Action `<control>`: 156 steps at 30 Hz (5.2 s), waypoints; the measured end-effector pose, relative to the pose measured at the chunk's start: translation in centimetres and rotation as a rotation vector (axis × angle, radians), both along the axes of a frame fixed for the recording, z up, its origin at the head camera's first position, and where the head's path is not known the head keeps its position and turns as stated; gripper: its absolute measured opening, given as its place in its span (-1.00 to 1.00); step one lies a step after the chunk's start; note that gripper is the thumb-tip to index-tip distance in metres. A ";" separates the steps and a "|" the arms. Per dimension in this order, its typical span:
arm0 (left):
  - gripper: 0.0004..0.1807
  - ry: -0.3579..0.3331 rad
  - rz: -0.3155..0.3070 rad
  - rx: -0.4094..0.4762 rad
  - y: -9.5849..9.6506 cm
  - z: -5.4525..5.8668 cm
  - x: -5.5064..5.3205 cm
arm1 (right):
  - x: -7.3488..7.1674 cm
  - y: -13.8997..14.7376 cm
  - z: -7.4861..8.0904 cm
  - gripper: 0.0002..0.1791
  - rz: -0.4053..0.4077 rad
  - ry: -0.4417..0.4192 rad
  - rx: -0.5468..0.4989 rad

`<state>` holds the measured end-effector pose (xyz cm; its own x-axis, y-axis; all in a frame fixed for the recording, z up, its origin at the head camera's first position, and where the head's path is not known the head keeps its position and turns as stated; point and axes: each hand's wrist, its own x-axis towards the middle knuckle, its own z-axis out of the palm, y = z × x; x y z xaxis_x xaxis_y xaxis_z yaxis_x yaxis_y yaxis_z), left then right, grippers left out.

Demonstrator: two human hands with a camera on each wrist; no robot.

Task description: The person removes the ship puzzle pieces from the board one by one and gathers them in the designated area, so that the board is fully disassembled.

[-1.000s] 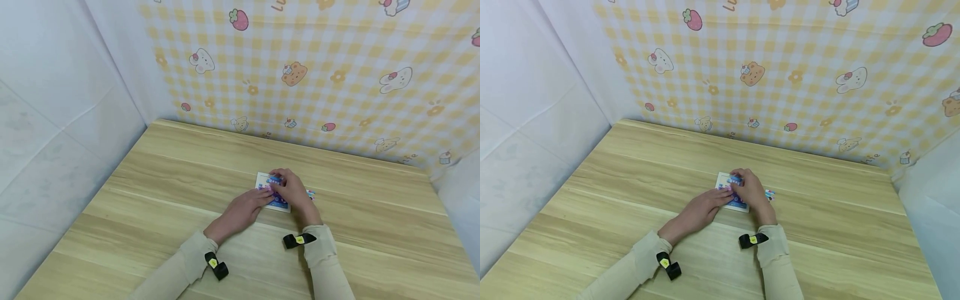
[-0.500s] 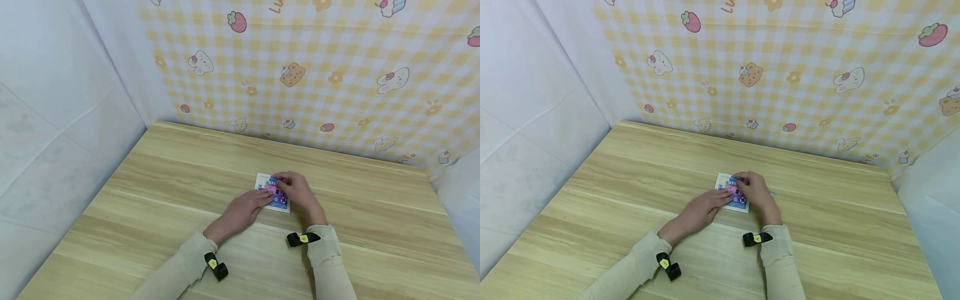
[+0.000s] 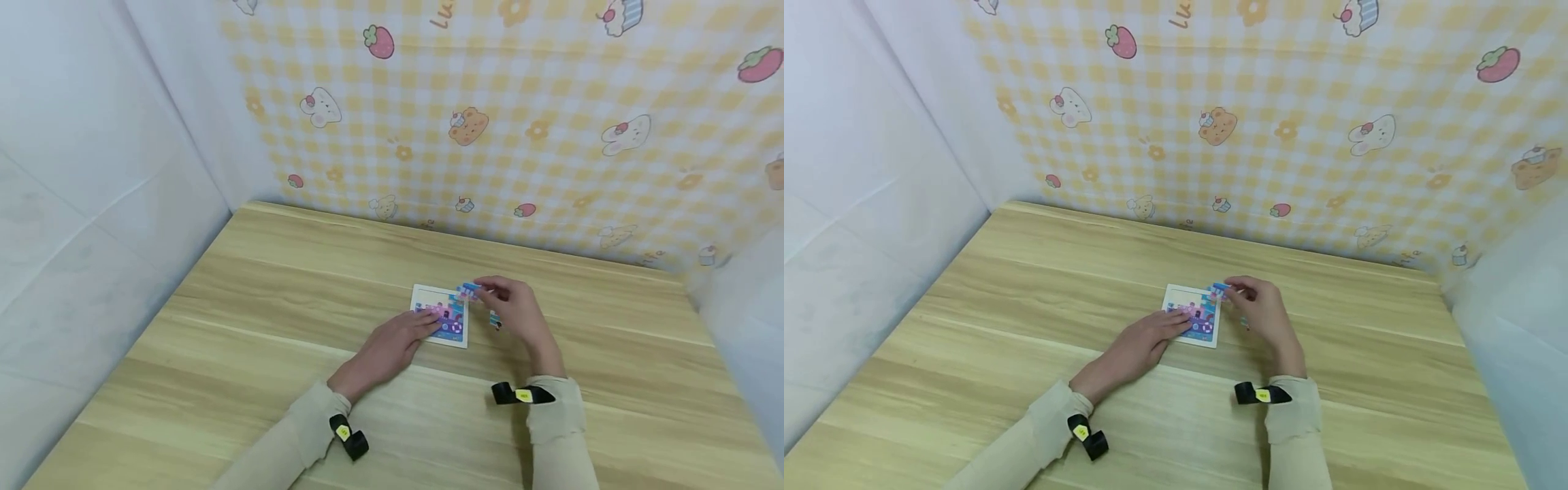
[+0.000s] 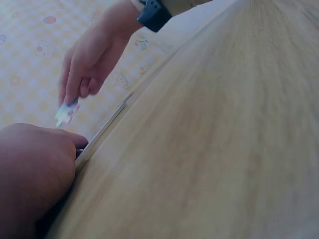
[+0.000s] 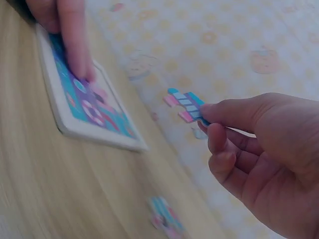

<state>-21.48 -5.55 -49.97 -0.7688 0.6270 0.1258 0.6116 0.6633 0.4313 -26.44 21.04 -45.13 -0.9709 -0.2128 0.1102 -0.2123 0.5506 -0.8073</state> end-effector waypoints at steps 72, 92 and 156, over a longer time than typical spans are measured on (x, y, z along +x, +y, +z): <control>-0.53 0.041 0.006 0.026 0.0 0.2 0.3 | 2.9 8.7 -0.5 -0.61 -0.140 -0.062 -0.011; -0.53 0.008 0.013 0.020 -0.1 0.3 0.3 | 0.8 0.6 0.1 -0.74 0.030 -0.060 0.007; -0.53 0.016 0.014 -0.021 0.1 0.4 0.2 | 0.0 -3.8 -1.3 -0.64 0.027 -0.065 0.177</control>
